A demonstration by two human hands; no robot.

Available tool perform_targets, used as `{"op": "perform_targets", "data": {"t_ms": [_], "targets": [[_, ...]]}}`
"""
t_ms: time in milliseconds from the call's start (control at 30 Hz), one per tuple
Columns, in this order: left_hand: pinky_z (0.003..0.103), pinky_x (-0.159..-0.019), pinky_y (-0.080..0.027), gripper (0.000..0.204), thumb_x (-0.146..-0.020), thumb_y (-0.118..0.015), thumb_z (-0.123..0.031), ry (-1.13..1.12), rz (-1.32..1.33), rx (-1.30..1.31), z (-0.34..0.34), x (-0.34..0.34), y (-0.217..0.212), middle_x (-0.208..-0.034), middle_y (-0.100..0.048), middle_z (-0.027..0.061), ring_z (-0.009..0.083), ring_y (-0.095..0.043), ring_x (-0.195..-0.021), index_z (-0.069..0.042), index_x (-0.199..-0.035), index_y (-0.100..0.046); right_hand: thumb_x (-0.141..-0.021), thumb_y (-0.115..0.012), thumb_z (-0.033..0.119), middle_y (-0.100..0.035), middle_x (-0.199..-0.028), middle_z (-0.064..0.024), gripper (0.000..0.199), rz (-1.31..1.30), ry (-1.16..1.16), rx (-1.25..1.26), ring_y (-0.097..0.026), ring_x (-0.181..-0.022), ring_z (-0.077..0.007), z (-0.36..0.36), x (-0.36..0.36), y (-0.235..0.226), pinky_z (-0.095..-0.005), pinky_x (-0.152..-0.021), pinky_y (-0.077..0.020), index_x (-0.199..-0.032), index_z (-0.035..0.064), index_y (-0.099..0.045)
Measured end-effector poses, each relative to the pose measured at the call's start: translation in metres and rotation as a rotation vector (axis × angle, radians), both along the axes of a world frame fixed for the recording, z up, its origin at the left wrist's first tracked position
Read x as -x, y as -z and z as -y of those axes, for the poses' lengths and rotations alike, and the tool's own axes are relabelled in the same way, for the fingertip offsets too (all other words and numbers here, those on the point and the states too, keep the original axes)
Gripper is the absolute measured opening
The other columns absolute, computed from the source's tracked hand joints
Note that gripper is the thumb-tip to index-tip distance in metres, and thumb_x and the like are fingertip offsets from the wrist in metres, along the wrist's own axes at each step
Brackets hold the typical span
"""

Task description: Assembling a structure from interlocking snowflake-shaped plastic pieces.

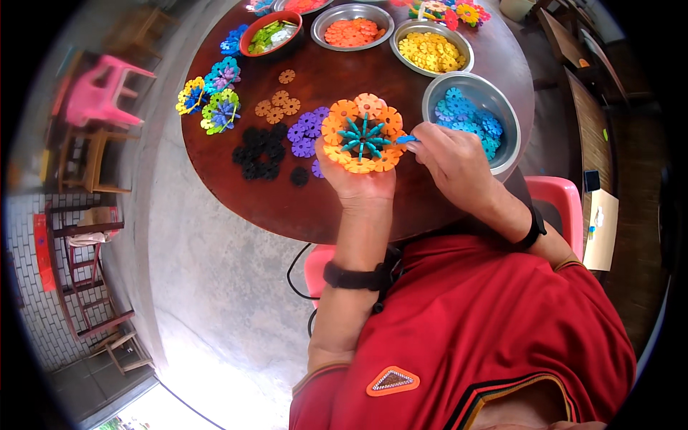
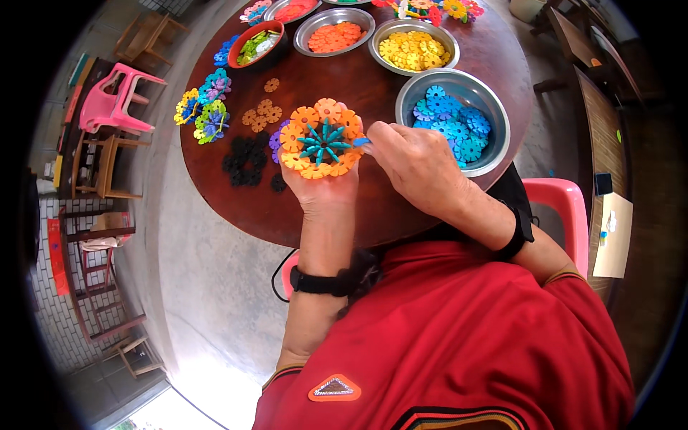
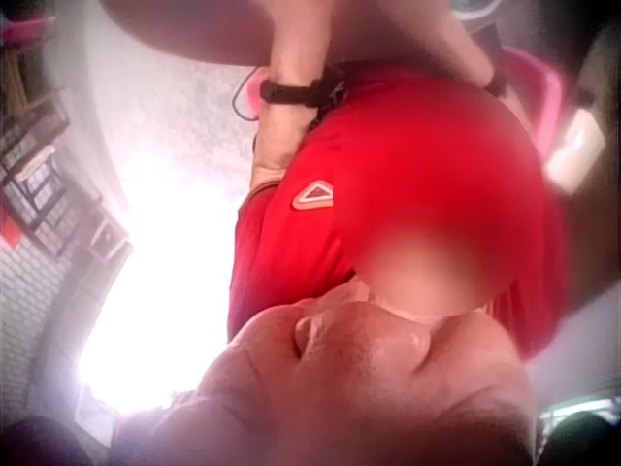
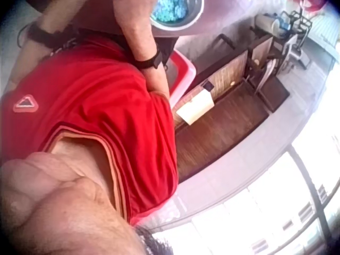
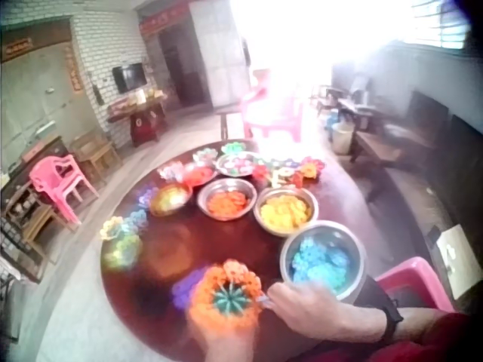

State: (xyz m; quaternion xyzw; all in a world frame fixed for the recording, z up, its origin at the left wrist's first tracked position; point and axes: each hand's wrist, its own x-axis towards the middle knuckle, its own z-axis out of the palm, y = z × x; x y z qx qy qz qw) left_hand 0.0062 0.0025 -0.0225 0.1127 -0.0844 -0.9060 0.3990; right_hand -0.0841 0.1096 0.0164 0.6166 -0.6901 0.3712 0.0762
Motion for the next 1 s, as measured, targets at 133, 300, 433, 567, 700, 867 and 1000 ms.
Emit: {"op": "perform_targets", "data": {"t_ms": [133, 300, 433, 567, 700, 867, 1000], "targets": [[0.050, -0.092, -0.045, 0.045, -0.088, -0.042, -0.042, 0.040, -0.010, 0.003, 0.008, -0.006, 0.005, -0.114, -0.061, 0.0119, 0.0310, -0.057, -0.107, -0.008, -0.111, -0.060, -0.084, -0.060, 0.014, -0.054, -0.065, -0.0136, 0.017, 0.067, -0.032, -0.072, -0.058, -0.061, -0.0328, 0.002, 0.003, -0.001, -0.0407, -0.049, -0.0438, -0.079, 0.0036, -0.048], [0.051, -0.096, -0.042, 0.044, -0.089, -0.042, -0.041, 0.122, 0.015, 0.013, 0.014, -0.008, 0.004, -0.116, -0.061, 0.0126, 0.0320, -0.055, -0.110, -0.007, -0.111, -0.060, -0.084, -0.061, 0.017, -0.056, -0.067, -0.0143, 0.019, 0.180, -0.067, -0.076, -0.059, -0.065, -0.0340, -0.003, 0.015, 0.002, -0.0423, -0.056, -0.0452, -0.082, 0.0028, -0.049], [0.050, -0.098, -0.041, 0.042, -0.091, -0.040, -0.038, 0.190, -0.148, 0.046, 0.016, -0.011, 0.000, -0.117, -0.060, 0.0132, 0.0331, -0.054, -0.112, -0.007, -0.113, -0.059, -0.083, -0.063, 0.023, -0.060, -0.074, -0.0135, 0.023, 0.124, -0.118, -0.117, -0.060, -0.074, -0.0333, -0.010, 0.035, -0.013, -0.0418, -0.065, -0.0464, -0.091, 0.0034, -0.054], [0.051, -0.100, -0.040, 0.040, -0.089, -0.048, -0.032, 0.071, -0.171, -0.078, 0.021, -0.011, -0.003, -0.120, -0.057, 0.0170, 0.0374, -0.050, -0.115, -0.003, -0.114, -0.057, -0.081, -0.062, 0.015, -0.060, -0.085, -0.0138, 0.013, -0.023, 0.082, -0.134, -0.060, -0.080, -0.0329, -0.033, 0.091, -0.006, -0.0422, -0.070, -0.0469, -0.089, 0.0060, -0.058], [0.056, -0.102, -0.034, 0.046, -0.083, -0.055, -0.034, 0.149, -0.158, -0.132, 0.025, -0.016, -0.004, -0.120, -0.055, 0.0176, 0.0405, -0.046, -0.118, -0.002, -0.116, -0.055, -0.079, -0.060, 0.011, -0.061, -0.089, -0.0120, 0.014, -0.064, 0.247, -0.308, -0.060, -0.082, -0.0321, -0.056, 0.116, -0.004, -0.0418, -0.074, -0.0476, -0.092, 0.0069, -0.061], [0.060, -0.102, -0.031, 0.053, -0.079, -0.057, -0.048, 0.161, -0.031, -0.136, 0.017, -0.011, -0.014, -0.121, -0.058, 0.0089, 0.0376, -0.049, -0.117, -0.012, -0.118, -0.057, -0.076, -0.056, 0.007, -0.063, -0.089, -0.0118, 0.023, -0.251, 0.334, -0.500, -0.060, -0.088, -0.0316, -0.060, 0.102, 0.013, -0.0403, -0.082, -0.0470, -0.098, 0.0057, -0.063], [0.058, -0.104, -0.030, 0.057, -0.080, -0.056, -0.049, 0.234, -0.116, -0.078, 0.017, -0.012, -0.015, -0.123, -0.056, 0.0108, 0.0376, -0.045, -0.120, -0.010, -0.121, -0.055, -0.075, -0.053, 0.004, -0.063, -0.087, -0.0140, 0.025, -0.257, 0.345, -0.583, -0.060, -0.087, -0.0320, -0.054, 0.101, 0.011, -0.0402, -0.082, -0.0471, -0.098, 0.0044, -0.063]]}}
